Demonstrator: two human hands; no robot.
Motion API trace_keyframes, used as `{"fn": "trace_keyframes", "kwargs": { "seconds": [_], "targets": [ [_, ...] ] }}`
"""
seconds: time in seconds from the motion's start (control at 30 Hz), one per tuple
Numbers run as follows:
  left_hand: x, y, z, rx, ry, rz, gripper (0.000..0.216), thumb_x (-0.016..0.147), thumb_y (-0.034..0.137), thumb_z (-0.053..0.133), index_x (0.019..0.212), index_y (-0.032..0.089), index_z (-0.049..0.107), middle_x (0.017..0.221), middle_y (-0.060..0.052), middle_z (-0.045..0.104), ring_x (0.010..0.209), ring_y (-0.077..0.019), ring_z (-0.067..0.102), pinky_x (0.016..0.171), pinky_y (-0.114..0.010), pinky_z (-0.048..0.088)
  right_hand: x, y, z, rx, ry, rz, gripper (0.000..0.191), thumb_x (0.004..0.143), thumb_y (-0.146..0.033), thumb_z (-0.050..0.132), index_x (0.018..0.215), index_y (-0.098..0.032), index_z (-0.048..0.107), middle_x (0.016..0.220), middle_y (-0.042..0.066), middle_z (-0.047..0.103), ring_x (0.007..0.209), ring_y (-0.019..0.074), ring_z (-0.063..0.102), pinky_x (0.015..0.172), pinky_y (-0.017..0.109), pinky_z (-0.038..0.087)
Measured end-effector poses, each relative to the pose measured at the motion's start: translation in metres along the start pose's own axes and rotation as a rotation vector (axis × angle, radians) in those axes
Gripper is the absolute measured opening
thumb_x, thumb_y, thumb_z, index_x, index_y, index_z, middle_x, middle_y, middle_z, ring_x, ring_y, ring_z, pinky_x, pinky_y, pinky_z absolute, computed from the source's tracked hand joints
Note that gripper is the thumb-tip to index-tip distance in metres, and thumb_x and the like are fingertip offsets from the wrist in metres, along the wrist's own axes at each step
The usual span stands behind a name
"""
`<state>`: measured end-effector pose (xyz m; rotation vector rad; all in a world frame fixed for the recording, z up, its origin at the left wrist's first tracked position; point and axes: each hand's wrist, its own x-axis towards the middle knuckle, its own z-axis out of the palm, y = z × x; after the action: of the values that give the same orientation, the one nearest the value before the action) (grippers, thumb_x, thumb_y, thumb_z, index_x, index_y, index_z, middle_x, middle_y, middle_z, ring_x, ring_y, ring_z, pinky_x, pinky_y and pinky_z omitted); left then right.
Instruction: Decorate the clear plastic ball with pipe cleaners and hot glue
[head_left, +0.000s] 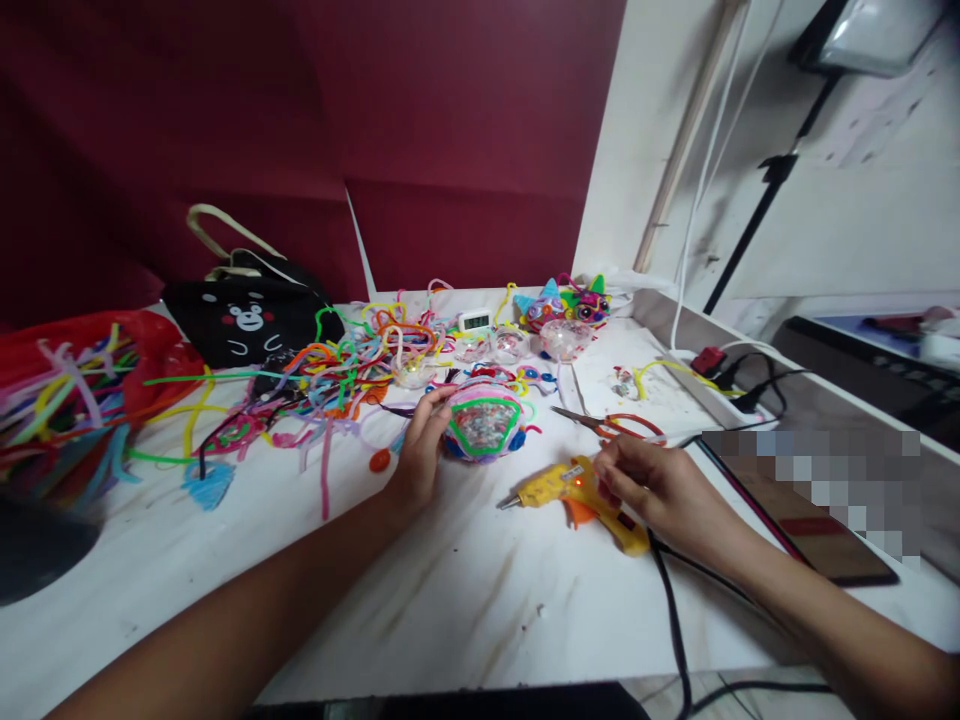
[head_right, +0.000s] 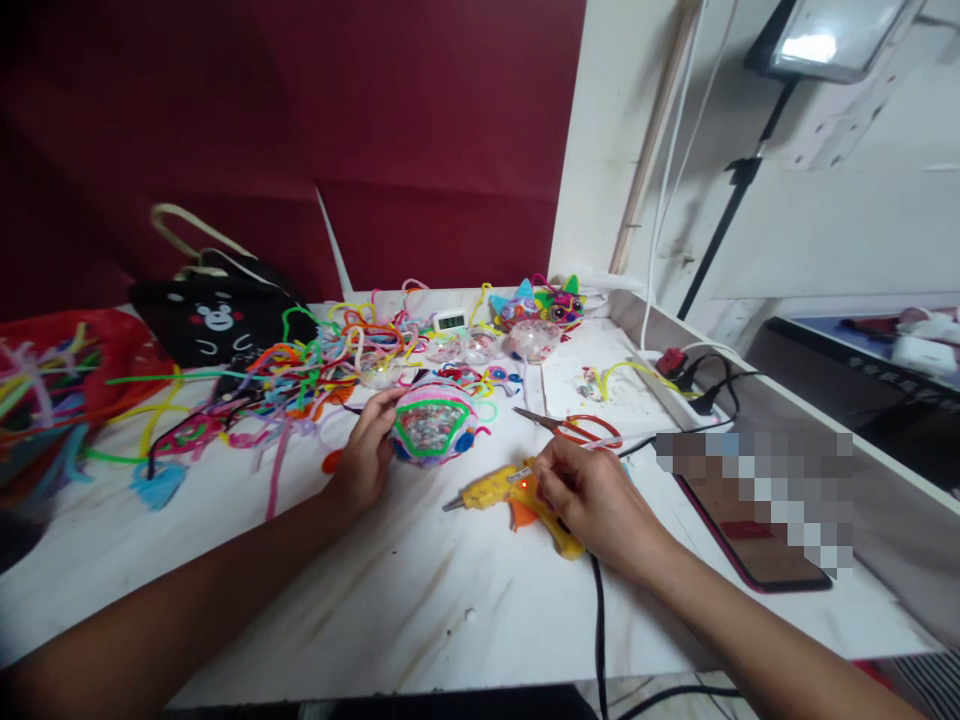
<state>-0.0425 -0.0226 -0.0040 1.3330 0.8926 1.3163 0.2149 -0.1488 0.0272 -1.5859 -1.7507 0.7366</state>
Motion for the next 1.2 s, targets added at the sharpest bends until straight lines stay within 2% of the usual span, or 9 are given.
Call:
{"fn": "trace_keyframes", "kwargs": {
  "seconds": [0.2, 0.33, 0.5, 0.73, 0.9, 1.0, 1.1, 1.13, 1.2],
  "targets": [
    [0.0, -0.001, -0.002, 0.043, -0.042, 0.063, 0.034, 0.088, 0.035, 0.053, 0.12, 0.022, 0.056, 0.121, -0.005, 0.063, 0.117, -0.023, 0.056, 0.1, -0.034, 0.042, -0.017, 0.006, -0.003, -0.114, 0.077, 0.068, 0.034, 0.094, -0.05, 0.041, 0.074, -0.023, 0.048, 0.058, -0.004, 0.048, 0.053, 0.013, 0.045, 0.05, 0.026, 0.033],
    [0.0, 0.0, 0.0, 0.045, -0.056, 0.083, 0.036, 0.087, 0.035, 0.053, 0.121, 0.021, 0.054, 0.123, -0.006, 0.063, 0.118, -0.0243, 0.056, 0.102, -0.037, 0.042, -0.029, 0.006, -0.006, -0.144, 0.144, 0.084, 0.04, 0.094, -0.053, 0.036, 0.072, -0.023, 0.049, 0.059, -0.003, 0.046, 0.054, 0.0144, 0.045, 0.052, 0.027, 0.035],
    [-0.003, 0.006, 0.001, 0.064, -0.058, 0.087, 0.038, 0.087, 0.038, 0.054, 0.12, 0.02, 0.051, 0.124, -0.008, 0.062, 0.12, -0.0246, 0.056, 0.104, -0.038, 0.042, -0.038, 0.015, -0.004, -0.164, 0.136, 0.084, 0.038, 0.094, -0.051, 0.035, 0.075, -0.023, 0.052, 0.06, -0.001, 0.052, 0.053, 0.0159, 0.049, 0.052, 0.028, 0.037],
    [-0.003, 0.004, -0.007, 0.175, -0.099, 0.178, 0.048, 0.085, 0.041, 0.056, 0.127, 0.02, 0.047, 0.139, -0.011, 0.049, 0.133, -0.0282, 0.045, 0.113, -0.044, 0.034, -0.044, 0.018, 0.0, -0.121, 0.131, 0.031, 0.036, 0.094, -0.05, 0.04, 0.076, -0.023, 0.056, 0.06, 0.0, 0.06, 0.051, 0.0153, 0.053, 0.051, 0.026, 0.04],
    [0.011, 0.017, -0.02, 0.199, -0.243, 0.238, 0.056, 0.082, 0.045, 0.064, 0.131, 0.023, 0.05, 0.144, -0.012, 0.045, 0.136, -0.0292, 0.041, 0.114, -0.045, 0.034, -0.047, 0.018, -0.003, -0.134, 0.076, -0.005, 0.031, 0.094, -0.045, 0.043, 0.079, -0.023, 0.059, 0.065, 0.001, 0.063, 0.058, 0.0159, 0.056, 0.052, 0.026, 0.04],
    [0.023, 0.029, -0.031, 0.217, -0.379, 0.195, 0.07, 0.068, 0.045, 0.079, 0.13, 0.025, 0.053, 0.149, -0.012, 0.041, 0.139, -0.0329, 0.039, 0.114, -0.049, 0.034, -0.036, 0.008, -0.006, -0.14, 0.051, -0.065, 0.024, 0.093, -0.038, 0.046, 0.08, -0.023, 0.06, 0.067, 0.001, 0.065, 0.057, 0.0149, 0.056, 0.052, 0.026, 0.04],
    [0.029, 0.031, -0.044, 0.298, -0.452, 0.152, 0.089, 0.055, 0.037, 0.089, 0.136, 0.028, 0.051, 0.152, -0.012, 0.04, 0.143, -0.0338, 0.034, 0.118, -0.05, 0.027, -0.01, -0.007, -0.007, -0.175, 0.075, -0.22, 0.012, 0.087, -0.029, 0.052, 0.085, -0.023, 0.062, 0.083, 0.003, 0.069, 0.07, 0.0168, 0.062, 0.064, 0.028, 0.046],
    [0.029, 0.029, -0.047, 0.334, -0.476, 0.145, 0.096, 0.053, 0.035, 0.091, 0.139, 0.027, 0.048, 0.153, -0.012, 0.039, 0.144, -0.0335, 0.032, 0.12, -0.05, 0.025, 0.001, -0.011, -0.006, -0.202, 0.083, -0.249, 0.012, 0.085, -0.028, 0.054, 0.093, -0.023, 0.063, 0.092, 0.005, 0.07, 0.08, 0.0189, 0.063, 0.071, 0.03, 0.047],
    [0.028, 0.023, -0.054, 0.399, -0.504, 0.149, 0.107, 0.05, 0.033, 0.092, 0.144, 0.025, 0.043, 0.155, -0.014, 0.036, 0.143, -0.0349, 0.034, 0.119, -0.05, 0.026, 0.024, -0.017, -0.002, -0.24, 0.099, -0.25, 0.027, 0.081, -0.028, 0.061, 0.108, -0.022, 0.061, 0.107, 0.008, 0.069, 0.092, 0.0223, 0.064, 0.078, 0.034, 0.048]
  ]
}}
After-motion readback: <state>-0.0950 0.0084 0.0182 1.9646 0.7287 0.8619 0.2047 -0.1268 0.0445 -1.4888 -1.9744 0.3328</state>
